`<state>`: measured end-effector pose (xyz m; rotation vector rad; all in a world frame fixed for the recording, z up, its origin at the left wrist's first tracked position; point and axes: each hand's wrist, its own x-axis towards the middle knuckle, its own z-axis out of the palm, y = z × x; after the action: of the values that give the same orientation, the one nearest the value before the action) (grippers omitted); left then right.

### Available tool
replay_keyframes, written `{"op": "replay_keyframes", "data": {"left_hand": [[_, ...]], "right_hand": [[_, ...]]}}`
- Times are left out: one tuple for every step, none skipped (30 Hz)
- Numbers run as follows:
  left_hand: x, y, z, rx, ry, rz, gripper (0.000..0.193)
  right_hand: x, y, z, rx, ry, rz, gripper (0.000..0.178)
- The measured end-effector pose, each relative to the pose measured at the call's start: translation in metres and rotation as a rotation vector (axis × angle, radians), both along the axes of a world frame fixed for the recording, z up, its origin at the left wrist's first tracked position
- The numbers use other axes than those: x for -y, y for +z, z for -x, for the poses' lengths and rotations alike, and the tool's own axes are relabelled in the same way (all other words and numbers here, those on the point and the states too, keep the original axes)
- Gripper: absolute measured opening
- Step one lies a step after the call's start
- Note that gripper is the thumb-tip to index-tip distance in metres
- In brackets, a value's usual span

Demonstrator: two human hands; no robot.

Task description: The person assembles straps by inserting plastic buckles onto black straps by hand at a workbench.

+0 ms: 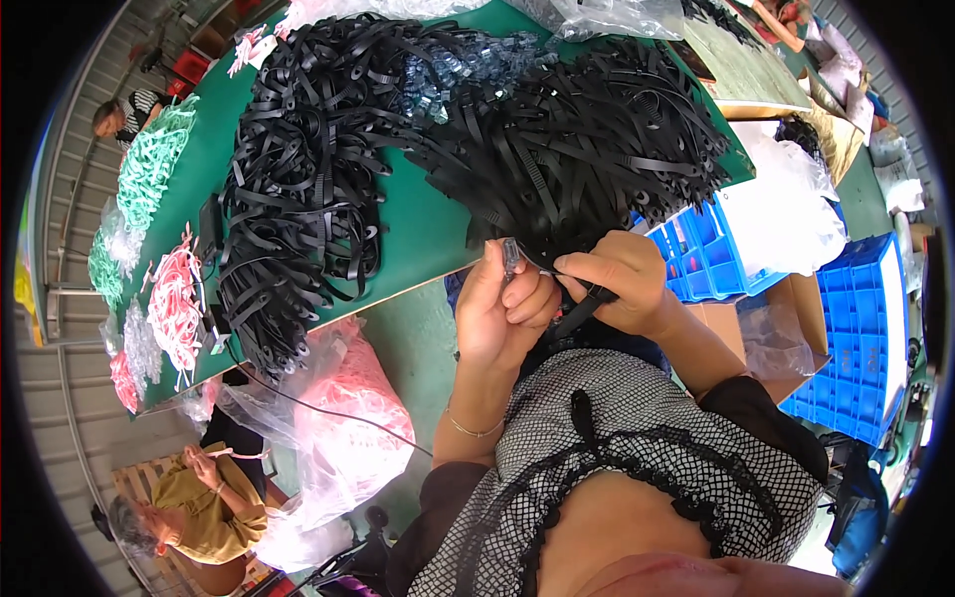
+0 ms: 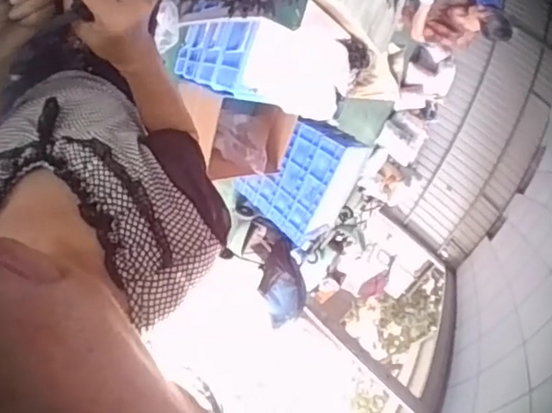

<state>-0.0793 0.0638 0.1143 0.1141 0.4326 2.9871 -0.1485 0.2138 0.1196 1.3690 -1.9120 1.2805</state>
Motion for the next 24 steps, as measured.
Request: {"op": "replay_keyframes", "data": {"left_hand": [[0.000, 0.000, -0.001, 0.002, 0.001, 0.000, 0.036], [-0.001, 0.002, -0.001, 0.032, 0.014, -0.002, 0.036], [-0.001, 0.003, -0.002, 0.061, 0.027, -0.004, 0.035], [0.000, 0.002, -0.002, 0.062, 0.028, -0.004, 0.035], [0.000, 0.001, -0.003, 0.094, 0.011, -0.049, 0.035], [0.000, 0.001, -0.003, 0.125, -0.007, -0.094, 0.035], [0.000, 0.002, -0.003, 0.125, -0.008, -0.094, 0.035], [0.000, 0.004, -0.004, 0.143, -0.020, -0.089, 0.035], [0.000, 0.005, -0.005, 0.161, -0.033, -0.085, 0.035], [-0.001, 0.004, -0.005, 0.162, -0.034, -0.086, 0.035], [-0.003, 0.003, -0.005, 0.166, -0.038, -0.077, 0.035], [-0.004, 0.002, -0.006, 0.171, -0.042, -0.069, 0.036], [-0.005, 0.000, -0.006, 0.173, -0.043, -0.069, 0.036], [-0.007, -0.002, -0.007, 0.164, -0.045, -0.092, 0.036], [-0.007, -0.003, -0.007, 0.154, -0.049, -0.113, 0.036], [-0.008, -0.004, -0.007, 0.153, -0.052, -0.113, 0.036], [-0.009, -0.004, -0.007, 0.162, -0.060, -0.170, 0.036], [-0.010, -0.005, -0.008, 0.170, -0.065, -0.226, 0.037], [-0.012, -0.007, -0.008, 0.170, -0.064, -0.226, 0.037], [-0.014, -0.009, -0.009, 0.143, -0.091, -0.320, 0.036], [-0.016, -0.011, -0.010, 0.115, -0.117, -0.415, 0.036], [-0.016, -0.012, -0.010, 0.105, -0.113, -0.454, 0.039], [-0.016, -0.013, -0.010, 0.104, -0.112, -0.454, 0.039], [-0.014, -0.016, -0.010, 0.042, -0.129, -0.500, 0.039]], "right_hand": [[0.000, -0.001, 0.000, -0.005, 0.009, -0.004, 0.035], [-0.001, -0.001, 0.000, -0.003, 0.010, -0.005, 0.035], [-0.001, 0.001, 0.000, -0.029, 0.021, -0.013, 0.036], [-0.001, 0.002, 0.000, -0.055, 0.032, -0.020, 0.036], [-0.001, 0.001, 0.000, -0.055, 0.032, -0.021, 0.036], [-0.002, 0.001, 0.001, -0.079, 0.035, -0.034, 0.035], [-0.002, 0.000, 0.001, -0.104, 0.039, -0.048, 0.035], [-0.001, 0.000, 0.002, -0.103, 0.037, -0.049, 0.035], [-0.001, 0.000, 0.002, -0.104, 0.034, -0.033, 0.030], [-0.001, 0.001, 0.002, -0.105, 0.031, -0.017, 0.025], [0.001, 0.001, 0.001, -0.104, 0.029, -0.018, 0.025], [0.003, 0.001, 0.000, -0.110, 0.020, 0.005, 0.025], [0.005, 0.000, -0.001, -0.117, 0.011, 0.029, 0.026], [0.006, -0.001, -0.002, -0.115, 0.010, 0.029, 0.026], [0.007, -0.002, -0.002, -0.107, 0.012, 0.019, 0.029], [0.008, -0.003, -0.002, -0.099, 0.014, 0.009, 0.033], [0.008, -0.004, -0.001, -0.100, 0.012, 0.009, 0.033], [0.008, -0.006, -0.001, -0.086, -0.012, 0.042, 0.031], [0.009, -0.007, 0.000, -0.072, -0.036, 0.074, 0.029], [0.010, -0.008, 0.000, -0.072, -0.036, 0.074, 0.029], [0.011, -0.009, -0.001, -0.101, -0.038, 0.094, 0.027], [0.011, -0.009, -0.002, -0.131, -0.041, 0.114, 0.024], [0.011, -0.010, -0.001, -0.131, -0.041, 0.113, 0.024], [0.011, -0.011, 0.000, -0.141, -0.019, 0.105, 0.024]]}}
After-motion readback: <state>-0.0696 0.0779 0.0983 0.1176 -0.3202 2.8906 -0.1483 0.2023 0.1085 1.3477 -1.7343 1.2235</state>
